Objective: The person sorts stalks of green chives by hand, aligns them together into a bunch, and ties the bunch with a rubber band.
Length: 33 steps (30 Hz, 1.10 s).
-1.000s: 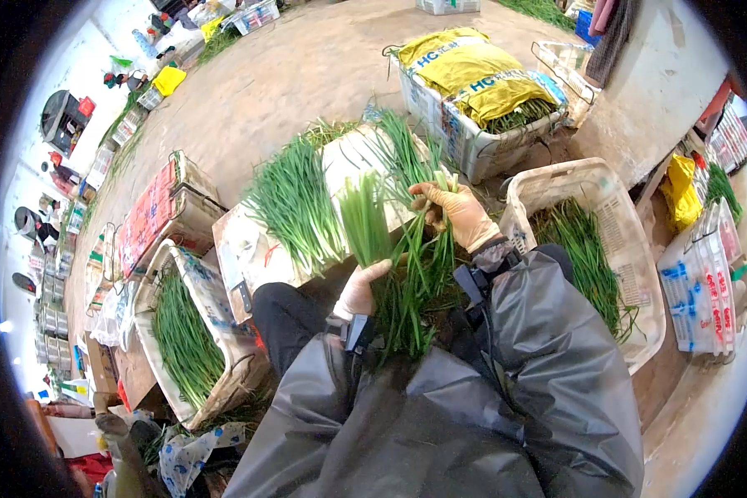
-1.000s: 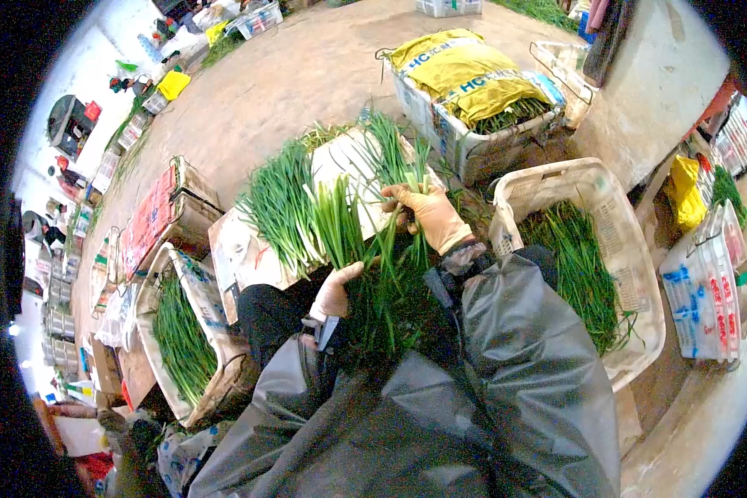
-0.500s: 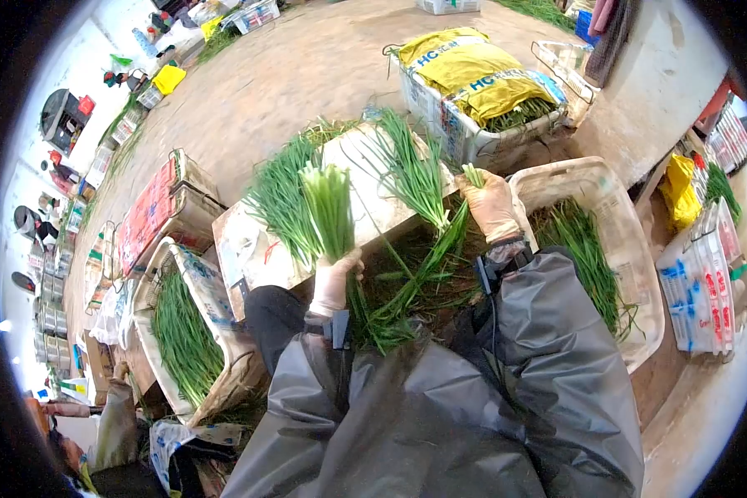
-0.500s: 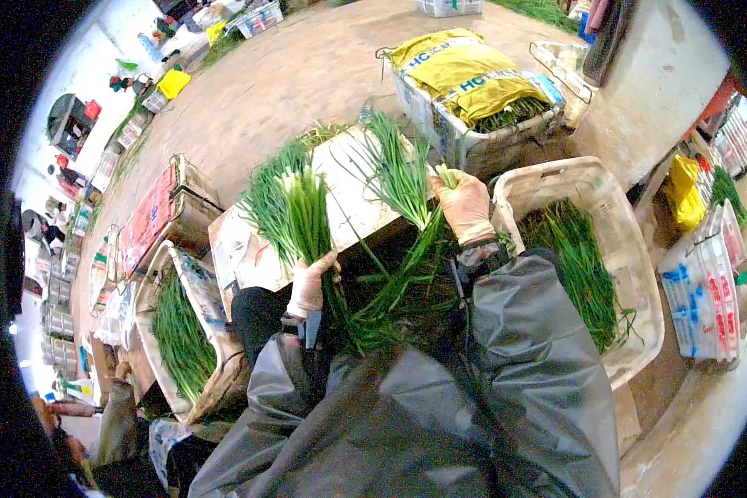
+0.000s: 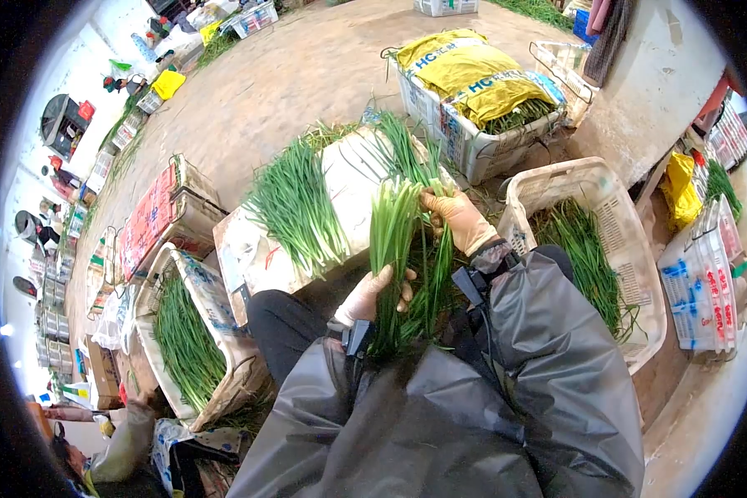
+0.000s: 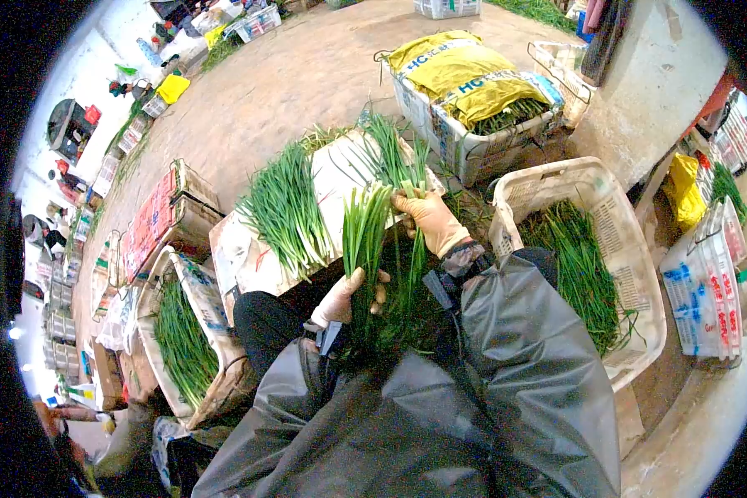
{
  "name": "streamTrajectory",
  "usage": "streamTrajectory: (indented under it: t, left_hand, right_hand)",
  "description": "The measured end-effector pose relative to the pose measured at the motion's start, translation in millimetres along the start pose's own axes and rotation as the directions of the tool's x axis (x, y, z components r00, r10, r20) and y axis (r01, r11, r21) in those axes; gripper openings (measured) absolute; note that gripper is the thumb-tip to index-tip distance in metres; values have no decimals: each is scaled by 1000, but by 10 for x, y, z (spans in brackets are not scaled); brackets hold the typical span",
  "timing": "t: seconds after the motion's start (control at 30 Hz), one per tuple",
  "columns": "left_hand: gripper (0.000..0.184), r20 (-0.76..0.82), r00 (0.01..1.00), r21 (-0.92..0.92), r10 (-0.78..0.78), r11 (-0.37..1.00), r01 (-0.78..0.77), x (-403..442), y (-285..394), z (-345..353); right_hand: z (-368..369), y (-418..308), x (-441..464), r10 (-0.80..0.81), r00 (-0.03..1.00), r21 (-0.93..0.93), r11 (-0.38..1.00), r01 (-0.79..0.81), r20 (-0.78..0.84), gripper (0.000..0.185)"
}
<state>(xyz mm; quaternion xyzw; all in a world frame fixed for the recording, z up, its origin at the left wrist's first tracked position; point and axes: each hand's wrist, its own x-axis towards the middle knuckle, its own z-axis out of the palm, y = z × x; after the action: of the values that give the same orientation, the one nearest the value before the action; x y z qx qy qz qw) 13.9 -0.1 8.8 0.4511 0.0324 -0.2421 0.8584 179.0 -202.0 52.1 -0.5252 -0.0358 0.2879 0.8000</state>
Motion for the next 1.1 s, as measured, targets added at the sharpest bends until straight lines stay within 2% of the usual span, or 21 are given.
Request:
streamTrajectory:
  t: [0.1,0.2,0.3,0.37,0.43,0.53,0.6,0.63,0.7,0.73,0.77,0.87,0.93,0.97,1.07,1.1]
  left_hand:
    - [67,63,996,-19,-63,998,64,8,19,-31]
    - [68,67,995,-97,-77,992,84,20,-23,-9]
    - [69,-45,996,-244,-82,967,69,11,-16,36]
    - [70,-33,996,-284,-86,956,73,23,-20,19]
    - [69,34,997,-314,-76,946,83,38,-20,-29]
    - [67,-89,986,-391,-137,916,92,52,-57,-7]
    - [64,-173,977,-375,-124,926,51,33,-60,72]
    - [62,-214,970,-365,-117,930,32,25,-58,108]
    - [59,-188,976,-362,-114,931,39,19,-89,112]
    - [57,-175,978,-360,-112,932,42,12,-112,95]
    - [55,-94,986,-359,-135,929,93,37,-181,-73]
    - [57,-126,982,-282,-138,954,98,49,-225,-122]
    - [56,-116,985,-344,-128,935,81,26,-206,-44]
    - [55,-111,986,-376,-122,924,72,16,-202,-16]
    - [59,-197,977,-453,-87,891,-12,44,-232,-43]
    - [60,-221,970,-499,-104,866,-21,38,-215,-17]
  right_hand:
    - [44,-16,-44,-17,1000,-59,998,18,9,19]
    - [26,39,-14,-21,1000,1,1000,21,18,18]
    - [10,-23,-64,-4,1000,-65,998,4,-1,17]
    - [-20,-64,-114,-20,999,-110,994,25,42,18]
    - [-22,-63,-152,-45,995,-73,996,51,87,19]
    - [-52,-64,-145,-17,988,12,1000,15,156,22]
    - [-63,-66,-148,7,983,53,998,-17,182,22]
    - [-46,-48,-143,-31,984,56,998,21,173,21]
    - [19,14,-117,-109,982,60,993,101,155,20]
    - [38,36,-105,-106,984,77,992,96,146,20]
    - [50,54,-92,-103,985,94,991,91,137,19]
    - [12,105,-30,-64,985,177,984,35,160,18]
    - [31,89,-38,-31,986,213,977,-5,162,18]
    - [47,99,-56,-25,995,242,970,0,99,17]
    - [84,78,-99,-34,997,326,945,11,64,18]
    - [73,119,-66,-51,999,285,957,47,7,20]
